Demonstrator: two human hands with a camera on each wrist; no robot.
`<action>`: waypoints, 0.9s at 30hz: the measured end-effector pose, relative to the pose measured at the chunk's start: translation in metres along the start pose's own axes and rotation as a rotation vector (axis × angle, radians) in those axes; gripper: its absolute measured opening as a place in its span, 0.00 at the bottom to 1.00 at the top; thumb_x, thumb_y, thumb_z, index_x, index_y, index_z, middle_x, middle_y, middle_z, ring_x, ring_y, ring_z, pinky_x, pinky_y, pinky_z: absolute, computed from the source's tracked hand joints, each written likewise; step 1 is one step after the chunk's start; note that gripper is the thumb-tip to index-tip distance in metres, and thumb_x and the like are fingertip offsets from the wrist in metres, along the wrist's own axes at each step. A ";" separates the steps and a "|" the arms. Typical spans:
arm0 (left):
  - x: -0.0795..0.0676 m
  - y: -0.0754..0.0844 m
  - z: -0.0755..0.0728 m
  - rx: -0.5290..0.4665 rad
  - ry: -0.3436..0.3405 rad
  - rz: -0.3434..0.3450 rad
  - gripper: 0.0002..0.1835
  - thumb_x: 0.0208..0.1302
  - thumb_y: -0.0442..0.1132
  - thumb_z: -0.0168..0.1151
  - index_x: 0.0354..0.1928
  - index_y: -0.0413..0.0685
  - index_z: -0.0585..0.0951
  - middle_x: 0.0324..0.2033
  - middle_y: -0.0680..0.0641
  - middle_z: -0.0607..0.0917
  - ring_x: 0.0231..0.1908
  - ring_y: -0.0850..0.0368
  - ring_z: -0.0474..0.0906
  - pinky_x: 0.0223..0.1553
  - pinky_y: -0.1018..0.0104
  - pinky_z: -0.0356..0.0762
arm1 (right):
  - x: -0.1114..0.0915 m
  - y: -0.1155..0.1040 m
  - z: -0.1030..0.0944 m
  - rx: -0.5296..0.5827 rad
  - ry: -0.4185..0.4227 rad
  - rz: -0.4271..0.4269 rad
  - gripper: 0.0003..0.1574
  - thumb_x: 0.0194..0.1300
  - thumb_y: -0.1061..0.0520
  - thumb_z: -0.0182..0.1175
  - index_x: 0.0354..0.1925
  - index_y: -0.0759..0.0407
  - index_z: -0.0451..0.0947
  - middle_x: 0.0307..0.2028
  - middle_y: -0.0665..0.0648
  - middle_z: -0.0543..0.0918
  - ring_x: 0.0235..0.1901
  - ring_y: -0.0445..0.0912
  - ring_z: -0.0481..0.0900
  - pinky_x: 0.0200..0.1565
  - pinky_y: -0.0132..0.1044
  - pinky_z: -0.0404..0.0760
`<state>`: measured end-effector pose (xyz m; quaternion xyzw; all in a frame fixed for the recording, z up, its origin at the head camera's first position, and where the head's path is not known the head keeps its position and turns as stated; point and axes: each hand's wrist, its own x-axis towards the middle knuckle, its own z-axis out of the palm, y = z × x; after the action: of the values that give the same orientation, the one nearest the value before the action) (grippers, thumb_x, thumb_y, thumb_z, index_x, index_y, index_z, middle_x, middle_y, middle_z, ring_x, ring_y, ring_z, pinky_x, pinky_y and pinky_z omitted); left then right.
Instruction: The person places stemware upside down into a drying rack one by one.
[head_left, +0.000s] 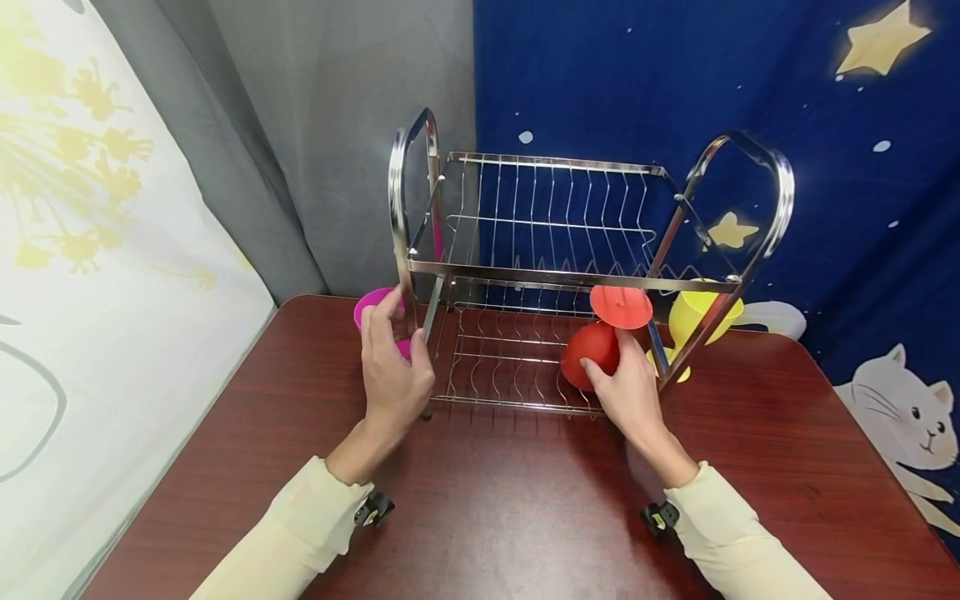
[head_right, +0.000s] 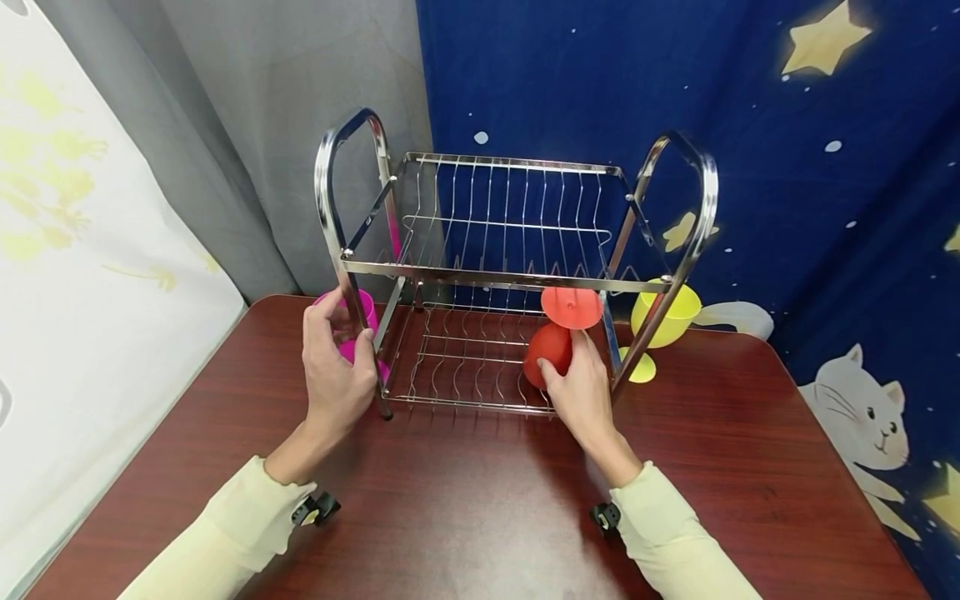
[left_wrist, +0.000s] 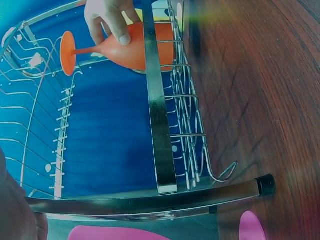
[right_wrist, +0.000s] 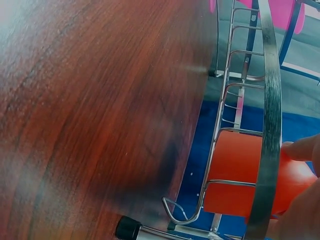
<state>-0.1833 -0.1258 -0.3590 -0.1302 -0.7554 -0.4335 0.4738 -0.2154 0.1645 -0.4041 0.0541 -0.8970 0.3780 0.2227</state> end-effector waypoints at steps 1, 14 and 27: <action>0.000 0.000 0.000 0.000 0.000 0.001 0.28 0.56 0.23 0.56 0.61 0.33 0.68 0.42 0.35 0.73 0.42 0.46 0.70 0.41 0.64 0.72 | 0.000 0.000 0.000 -0.004 0.002 -0.003 0.40 0.56 0.59 0.69 0.65 0.59 0.66 0.54 0.67 0.77 0.52 0.62 0.76 0.54 0.61 0.75; 0.000 0.000 0.001 -0.017 0.003 0.010 0.29 0.56 0.22 0.56 0.62 0.35 0.68 0.41 0.35 0.72 0.41 0.46 0.70 0.40 0.66 0.72 | 0.003 0.001 0.001 -0.021 -0.026 0.026 0.44 0.58 0.58 0.69 0.69 0.62 0.61 0.56 0.69 0.75 0.53 0.63 0.74 0.56 0.60 0.74; -0.001 -0.001 0.001 -0.019 -0.007 0.003 0.29 0.56 0.23 0.57 0.63 0.36 0.68 0.42 0.35 0.72 0.42 0.47 0.70 0.41 0.66 0.73 | 0.003 0.001 0.001 -0.034 -0.033 0.042 0.46 0.58 0.57 0.68 0.70 0.64 0.60 0.57 0.71 0.74 0.55 0.64 0.73 0.56 0.61 0.73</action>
<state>-0.1838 -0.1255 -0.3603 -0.1372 -0.7528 -0.4394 0.4704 -0.2187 0.1649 -0.4036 0.0378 -0.9077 0.3664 0.2009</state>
